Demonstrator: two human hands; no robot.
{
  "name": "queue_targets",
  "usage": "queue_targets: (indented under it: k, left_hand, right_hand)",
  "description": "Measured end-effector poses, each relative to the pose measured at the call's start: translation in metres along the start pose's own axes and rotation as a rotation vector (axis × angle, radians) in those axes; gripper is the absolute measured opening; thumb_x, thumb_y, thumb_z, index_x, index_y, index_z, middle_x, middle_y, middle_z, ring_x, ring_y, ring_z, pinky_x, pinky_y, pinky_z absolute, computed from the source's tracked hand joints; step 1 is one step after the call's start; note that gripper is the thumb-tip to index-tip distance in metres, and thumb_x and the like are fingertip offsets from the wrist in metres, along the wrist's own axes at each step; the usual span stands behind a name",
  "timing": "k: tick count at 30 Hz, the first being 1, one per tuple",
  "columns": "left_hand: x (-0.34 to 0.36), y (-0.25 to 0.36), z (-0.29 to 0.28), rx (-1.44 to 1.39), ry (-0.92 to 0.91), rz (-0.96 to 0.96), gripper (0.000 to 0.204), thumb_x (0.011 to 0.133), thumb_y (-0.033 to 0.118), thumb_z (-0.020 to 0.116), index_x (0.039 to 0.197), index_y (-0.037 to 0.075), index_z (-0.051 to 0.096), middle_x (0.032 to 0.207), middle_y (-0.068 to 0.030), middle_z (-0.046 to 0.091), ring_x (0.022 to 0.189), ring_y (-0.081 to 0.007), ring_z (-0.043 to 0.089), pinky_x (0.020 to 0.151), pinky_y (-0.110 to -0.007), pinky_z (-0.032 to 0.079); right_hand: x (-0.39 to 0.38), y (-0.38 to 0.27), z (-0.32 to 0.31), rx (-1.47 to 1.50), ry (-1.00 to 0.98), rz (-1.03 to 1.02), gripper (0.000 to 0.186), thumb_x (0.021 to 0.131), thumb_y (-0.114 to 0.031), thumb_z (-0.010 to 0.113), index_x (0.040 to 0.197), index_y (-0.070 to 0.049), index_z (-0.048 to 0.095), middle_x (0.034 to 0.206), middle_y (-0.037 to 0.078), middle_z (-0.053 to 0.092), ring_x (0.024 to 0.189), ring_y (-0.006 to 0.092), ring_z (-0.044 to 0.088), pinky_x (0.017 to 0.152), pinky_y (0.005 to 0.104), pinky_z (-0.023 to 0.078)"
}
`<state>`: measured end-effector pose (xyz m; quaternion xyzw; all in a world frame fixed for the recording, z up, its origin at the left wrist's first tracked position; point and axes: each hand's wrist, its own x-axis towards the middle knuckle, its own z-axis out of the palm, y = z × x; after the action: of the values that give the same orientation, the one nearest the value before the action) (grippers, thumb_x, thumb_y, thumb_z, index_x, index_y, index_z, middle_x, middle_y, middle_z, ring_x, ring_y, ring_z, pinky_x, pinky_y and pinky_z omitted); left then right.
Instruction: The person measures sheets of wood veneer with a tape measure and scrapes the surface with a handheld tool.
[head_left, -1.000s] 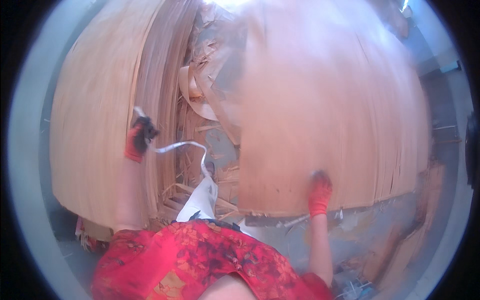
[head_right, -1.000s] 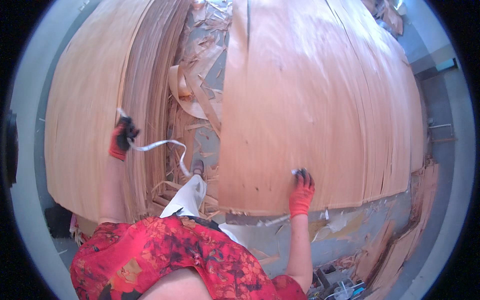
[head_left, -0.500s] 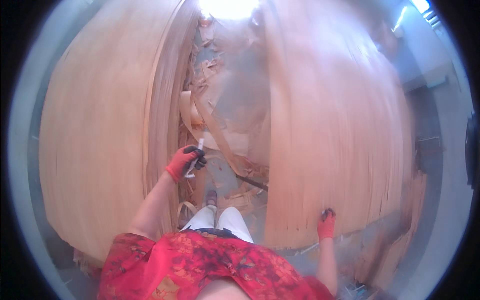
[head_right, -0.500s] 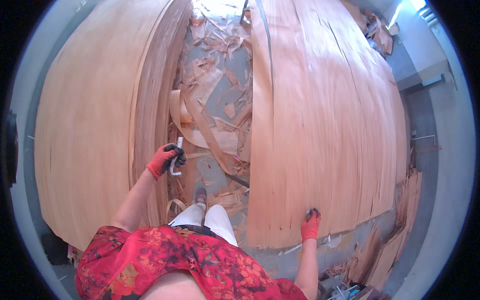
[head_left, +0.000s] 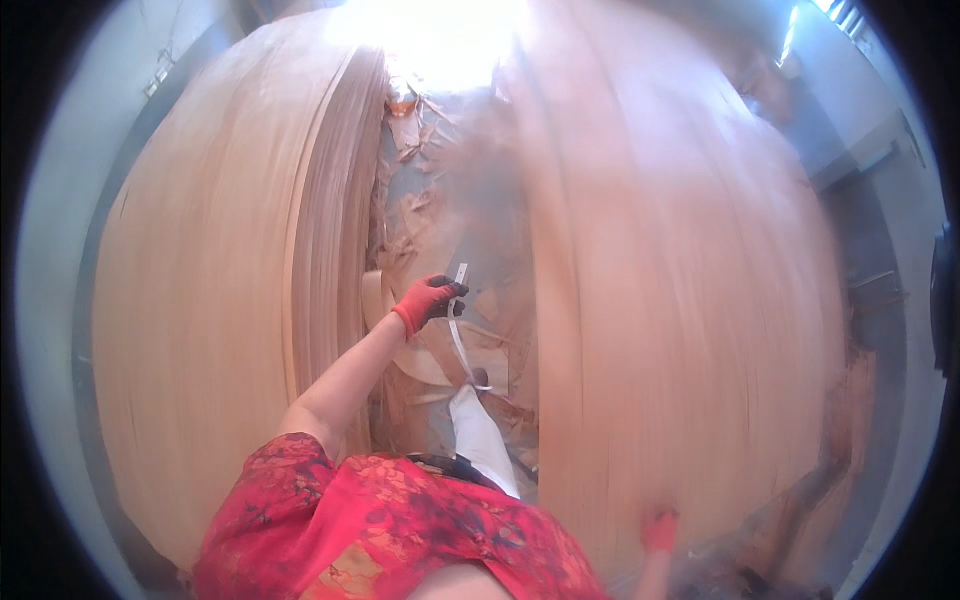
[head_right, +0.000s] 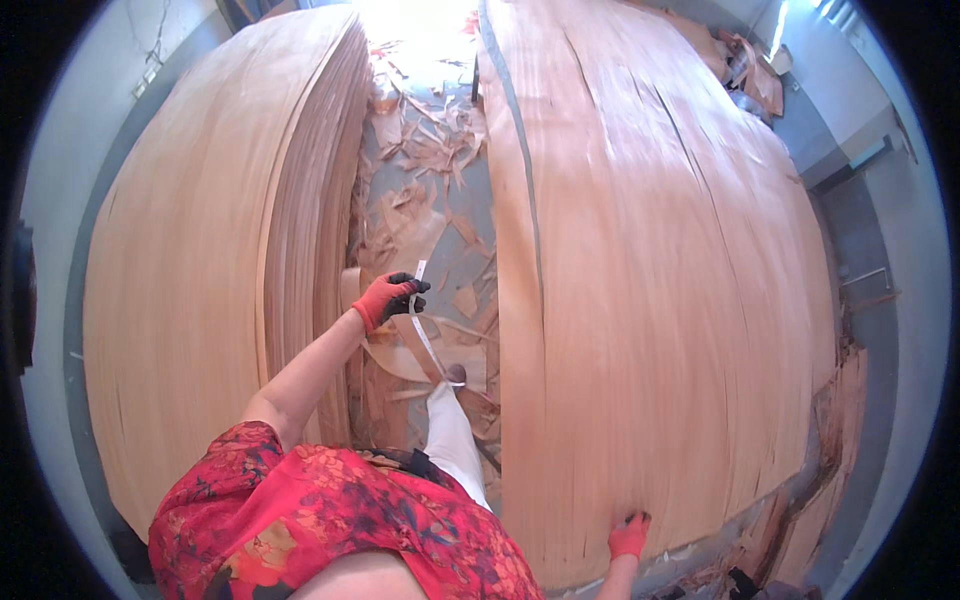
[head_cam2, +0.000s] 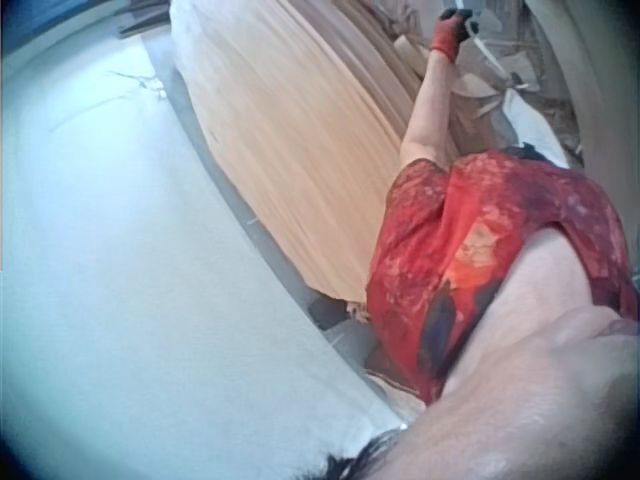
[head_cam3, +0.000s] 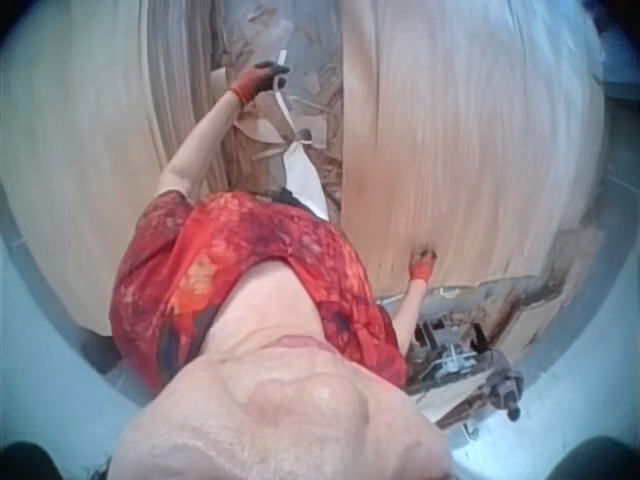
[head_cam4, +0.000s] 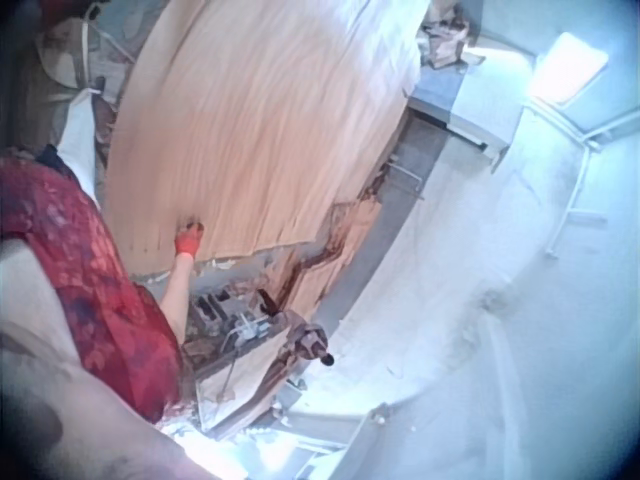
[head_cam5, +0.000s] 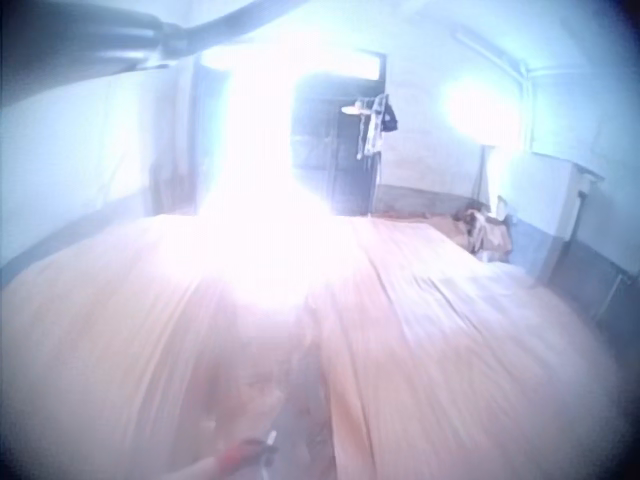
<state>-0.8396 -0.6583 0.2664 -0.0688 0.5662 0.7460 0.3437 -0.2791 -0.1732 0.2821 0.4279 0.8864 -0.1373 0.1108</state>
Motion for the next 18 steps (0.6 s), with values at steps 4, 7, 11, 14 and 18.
queue_targets:
  k: [4,7,11,14,18]
  left_hand:
    - [0.079,0.046,-0.026,-0.083,-0.045,-0.028,0.029,0.096,0.020,0.067,0.118,0.002,0.065,0.110,-0.0087,0.071,0.091,-0.0243,0.071,0.084,-0.040,0.059]
    - [0.127,0.090,-0.040,-0.141,-0.005,-0.027,0.032,0.095,0.023,0.069,0.120,0.004,0.063,0.115,-0.0085,0.070,0.093,-0.0250,0.071,0.085,-0.040,0.058]
    - [0.210,0.177,-0.047,-0.141,0.043,0.019,0.032,0.092,0.021,0.071,0.118,0.004,0.065,0.112,-0.0095,0.069,0.092,-0.0256,0.071,0.082,-0.039,0.059]
    - [0.304,0.229,-0.050,-0.118,0.020,0.034,0.030,0.092,0.020,0.071,0.116,0.003,0.066,0.109,-0.0094,0.069,0.089,-0.0248,0.071,0.077,-0.038,0.059]
    - [0.471,0.268,-0.100,0.310,-0.088,0.392,0.024,0.092,0.019,0.069,0.113,0.008,0.066,0.101,-0.0062,0.070,0.088,-0.0210,0.070,0.077,-0.035,0.058]
  right_hand:
    - [-0.003,0.062,-0.007,-0.143,-0.147,-0.056,0.050,0.064,-0.012,0.080,0.105,0.000,0.054,0.119,0.021,0.051,0.109,0.0383,0.056,0.094,0.0421,0.050]
    - [0.011,0.028,-0.024,-0.127,-0.345,0.066,0.052,0.061,-0.017,0.080,0.106,0.000,0.059,0.120,0.021,0.052,0.108,0.0367,0.058,0.089,0.0434,0.052]
    - [0.033,-0.020,-0.062,-0.262,-0.653,0.200,0.048,0.076,-0.027,0.073,0.119,-0.006,0.068,0.124,0.016,0.065,0.119,0.0353,0.061,0.100,0.0450,0.051]
    - [0.075,-0.046,-0.096,-0.521,-0.724,0.103,0.049,0.077,-0.028,0.072,0.121,-0.007,0.067,0.125,0.017,0.065,0.118,0.0352,0.062,0.097,0.0451,0.052]
    - [0.150,-0.165,-0.109,-0.362,-0.650,0.356,0.050,0.080,-0.028,0.070,0.125,-0.007,0.066,0.125,0.019,0.066,0.114,0.0323,0.065,0.089,0.0425,0.055]
